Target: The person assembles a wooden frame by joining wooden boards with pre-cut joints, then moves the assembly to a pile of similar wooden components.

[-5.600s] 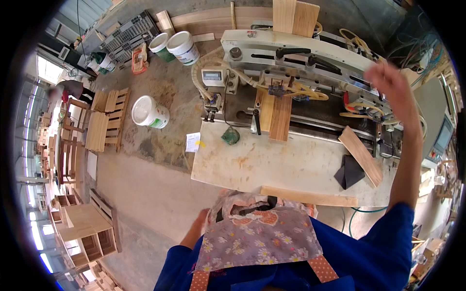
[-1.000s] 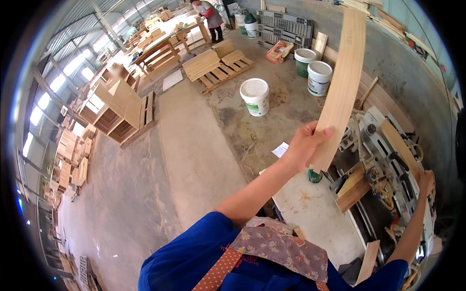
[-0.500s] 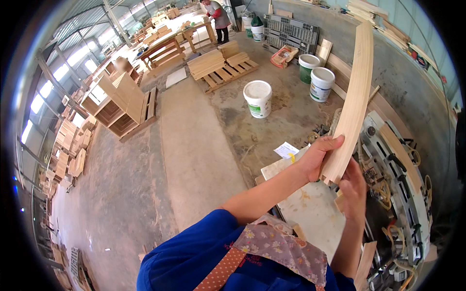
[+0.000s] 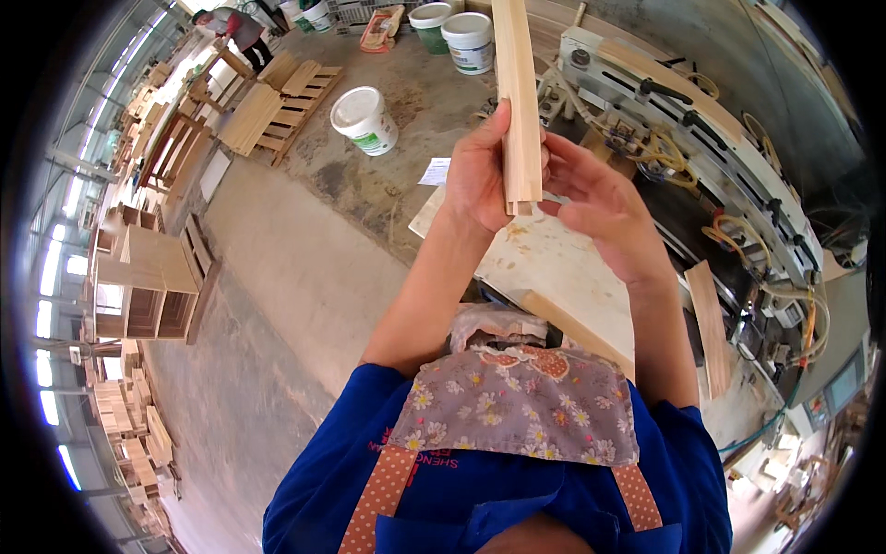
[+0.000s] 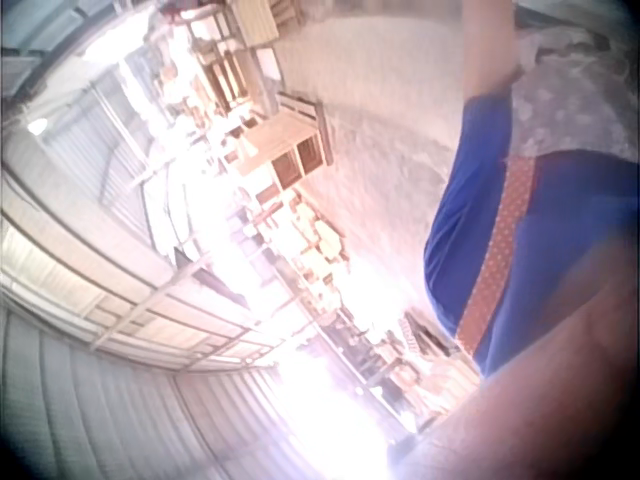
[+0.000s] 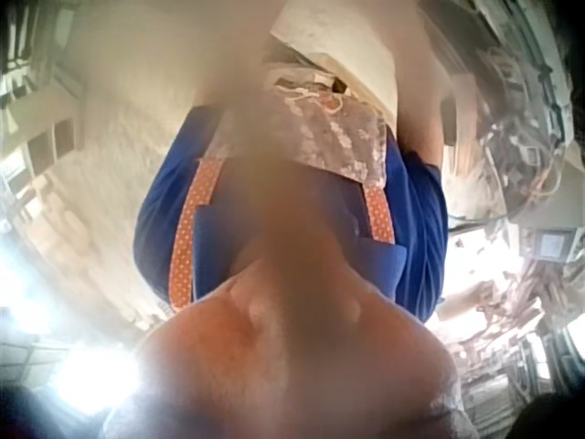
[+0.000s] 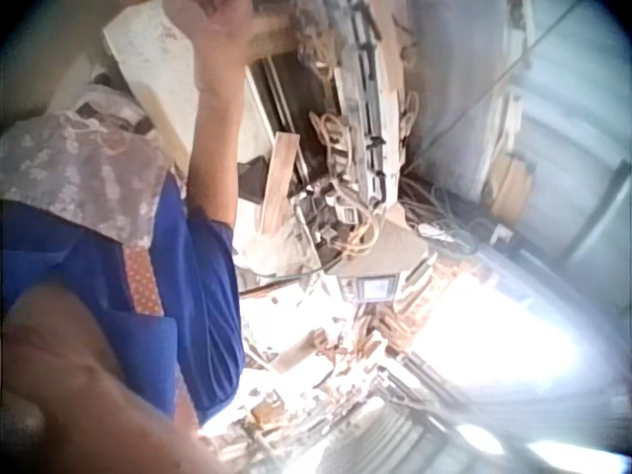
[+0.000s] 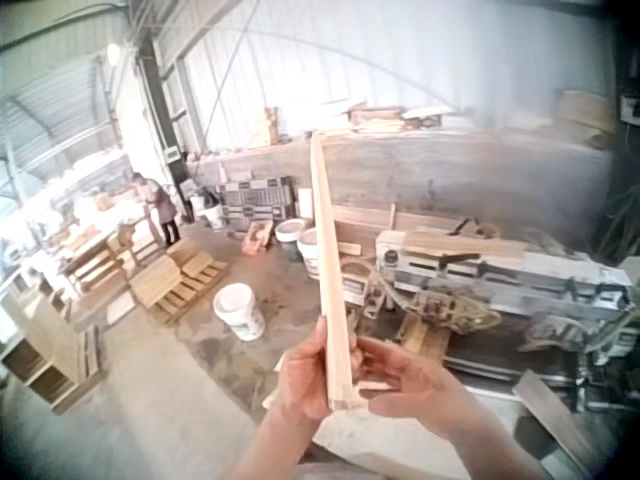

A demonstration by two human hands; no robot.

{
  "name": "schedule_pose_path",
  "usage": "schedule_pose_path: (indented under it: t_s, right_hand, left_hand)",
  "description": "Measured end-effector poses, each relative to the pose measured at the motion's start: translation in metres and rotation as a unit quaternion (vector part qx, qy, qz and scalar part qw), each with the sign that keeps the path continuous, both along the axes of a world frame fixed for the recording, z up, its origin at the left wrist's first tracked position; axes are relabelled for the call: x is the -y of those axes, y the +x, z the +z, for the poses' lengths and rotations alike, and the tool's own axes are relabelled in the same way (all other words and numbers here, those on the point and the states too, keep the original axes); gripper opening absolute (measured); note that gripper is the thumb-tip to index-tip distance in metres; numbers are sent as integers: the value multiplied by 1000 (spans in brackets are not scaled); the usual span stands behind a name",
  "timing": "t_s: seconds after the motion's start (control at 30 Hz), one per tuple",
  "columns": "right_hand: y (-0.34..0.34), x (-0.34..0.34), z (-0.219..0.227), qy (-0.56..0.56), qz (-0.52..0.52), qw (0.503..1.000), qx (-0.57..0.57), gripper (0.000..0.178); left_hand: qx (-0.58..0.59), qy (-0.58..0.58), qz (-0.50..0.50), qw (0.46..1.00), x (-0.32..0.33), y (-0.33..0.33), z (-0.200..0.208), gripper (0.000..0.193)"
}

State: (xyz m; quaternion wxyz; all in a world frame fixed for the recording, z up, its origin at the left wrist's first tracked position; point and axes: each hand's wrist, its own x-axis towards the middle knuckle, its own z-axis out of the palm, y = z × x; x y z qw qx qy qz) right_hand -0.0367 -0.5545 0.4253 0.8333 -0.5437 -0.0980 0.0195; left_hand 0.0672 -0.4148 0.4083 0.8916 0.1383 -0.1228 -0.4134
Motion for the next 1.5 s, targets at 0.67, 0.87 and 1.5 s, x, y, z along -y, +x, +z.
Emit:
schedule_pose_path:
  t_s: [0.67,0.87,1.5]
  right_hand:
    - [-15,45,-43,-3,-127,992,7,59]
    - [-64,62,-52,5,-141,986,-85,66]
    - [-58,85,-85,-137,-212,966,-53,58]
  left_hand:
    - [551,506,56,661,-20,-47,14,33]
    - [592,494,317,552,-94,-57,92,64]
    - [514,603,610,21,-233,-89,204,62]
